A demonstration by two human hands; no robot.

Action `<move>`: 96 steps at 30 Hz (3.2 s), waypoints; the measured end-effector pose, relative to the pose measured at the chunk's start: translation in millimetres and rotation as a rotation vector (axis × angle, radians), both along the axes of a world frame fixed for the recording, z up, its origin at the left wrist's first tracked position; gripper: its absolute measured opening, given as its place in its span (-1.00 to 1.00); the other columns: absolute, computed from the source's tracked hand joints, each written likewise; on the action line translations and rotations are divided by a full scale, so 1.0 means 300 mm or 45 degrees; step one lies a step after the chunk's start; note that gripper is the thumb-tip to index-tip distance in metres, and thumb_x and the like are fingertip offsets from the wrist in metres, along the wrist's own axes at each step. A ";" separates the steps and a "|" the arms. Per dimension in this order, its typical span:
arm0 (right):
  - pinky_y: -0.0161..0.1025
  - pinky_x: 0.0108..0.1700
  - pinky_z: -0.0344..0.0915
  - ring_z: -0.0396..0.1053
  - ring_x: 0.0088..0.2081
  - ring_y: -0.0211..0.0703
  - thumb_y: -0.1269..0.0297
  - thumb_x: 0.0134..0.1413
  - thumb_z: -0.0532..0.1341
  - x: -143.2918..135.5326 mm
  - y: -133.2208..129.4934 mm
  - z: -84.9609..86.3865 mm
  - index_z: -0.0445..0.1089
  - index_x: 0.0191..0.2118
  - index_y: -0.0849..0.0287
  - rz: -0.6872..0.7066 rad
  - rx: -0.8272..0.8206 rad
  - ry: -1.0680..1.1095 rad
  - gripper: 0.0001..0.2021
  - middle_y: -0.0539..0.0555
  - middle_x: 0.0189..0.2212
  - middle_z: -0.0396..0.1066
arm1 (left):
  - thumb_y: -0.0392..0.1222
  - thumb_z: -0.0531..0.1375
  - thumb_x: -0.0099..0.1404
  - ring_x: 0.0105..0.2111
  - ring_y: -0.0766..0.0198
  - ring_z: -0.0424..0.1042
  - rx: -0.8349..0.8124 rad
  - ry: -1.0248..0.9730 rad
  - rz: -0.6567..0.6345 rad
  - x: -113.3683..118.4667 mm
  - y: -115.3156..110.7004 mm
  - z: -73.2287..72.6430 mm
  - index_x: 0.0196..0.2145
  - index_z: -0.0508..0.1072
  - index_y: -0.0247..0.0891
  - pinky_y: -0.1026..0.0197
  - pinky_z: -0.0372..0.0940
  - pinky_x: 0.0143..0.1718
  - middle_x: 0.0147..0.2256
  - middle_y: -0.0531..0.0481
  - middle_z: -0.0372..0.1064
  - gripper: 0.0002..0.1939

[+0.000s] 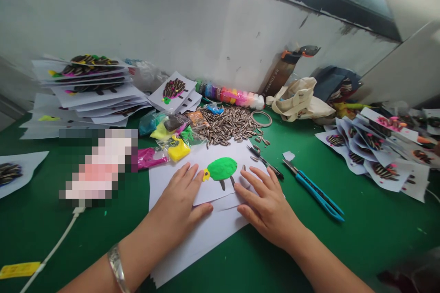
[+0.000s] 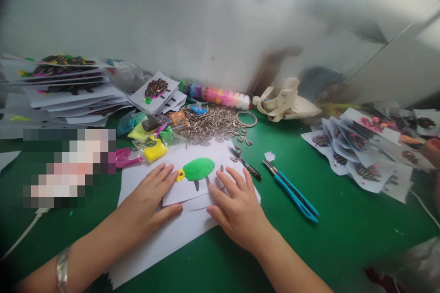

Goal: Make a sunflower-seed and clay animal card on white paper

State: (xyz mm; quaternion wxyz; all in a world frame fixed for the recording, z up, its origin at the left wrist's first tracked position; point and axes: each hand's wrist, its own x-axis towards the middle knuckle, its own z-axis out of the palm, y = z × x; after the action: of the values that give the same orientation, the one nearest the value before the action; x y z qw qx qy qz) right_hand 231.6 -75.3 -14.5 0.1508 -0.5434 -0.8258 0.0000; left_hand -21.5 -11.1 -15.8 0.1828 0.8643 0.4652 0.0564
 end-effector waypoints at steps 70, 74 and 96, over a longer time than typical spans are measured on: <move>-0.02 -0.06 0.34 0.36 -0.09 0.02 0.36 0.28 0.05 0.068 0.203 -0.084 0.40 0.08 0.16 -0.047 0.107 0.177 -0.68 0.18 -0.05 0.47 | 0.06 0.12 0.36 0.29 -0.04 0.06 0.010 -0.049 -0.010 -0.021 0.019 0.070 0.26 0.21 -0.30 -0.12 0.09 0.26 0.27 -0.25 0.14 -0.39; -0.02 -0.08 0.35 0.36 -0.10 0.03 0.33 0.29 0.06 0.078 0.206 -0.093 0.43 0.06 0.16 -0.022 0.107 0.146 -0.68 0.19 -0.05 0.47 | 0.06 0.16 0.34 0.29 -0.13 0.05 0.071 0.003 -0.048 -0.007 -0.004 0.081 0.26 0.22 -0.32 -0.17 0.11 0.23 0.27 -0.34 0.12 -0.37; 0.01 -0.08 0.38 0.39 -0.11 0.09 0.13 0.27 0.05 0.092 0.207 -0.117 0.50 -0.02 0.15 0.050 0.113 0.169 -0.64 0.20 -0.07 0.47 | -0.21 0.19 0.31 0.04 -0.13 0.38 0.597 0.040 0.479 -0.207 0.113 0.076 0.01 0.46 -0.48 -0.15 0.27 0.10 -0.01 -0.37 0.45 -0.63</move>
State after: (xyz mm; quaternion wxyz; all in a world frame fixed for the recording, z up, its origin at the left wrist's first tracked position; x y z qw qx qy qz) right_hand 259.2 -13.3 -49.5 0.2292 -0.5188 -0.8236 0.0026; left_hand -83.7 22.8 7.1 -0.0424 0.7823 0.5942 0.1819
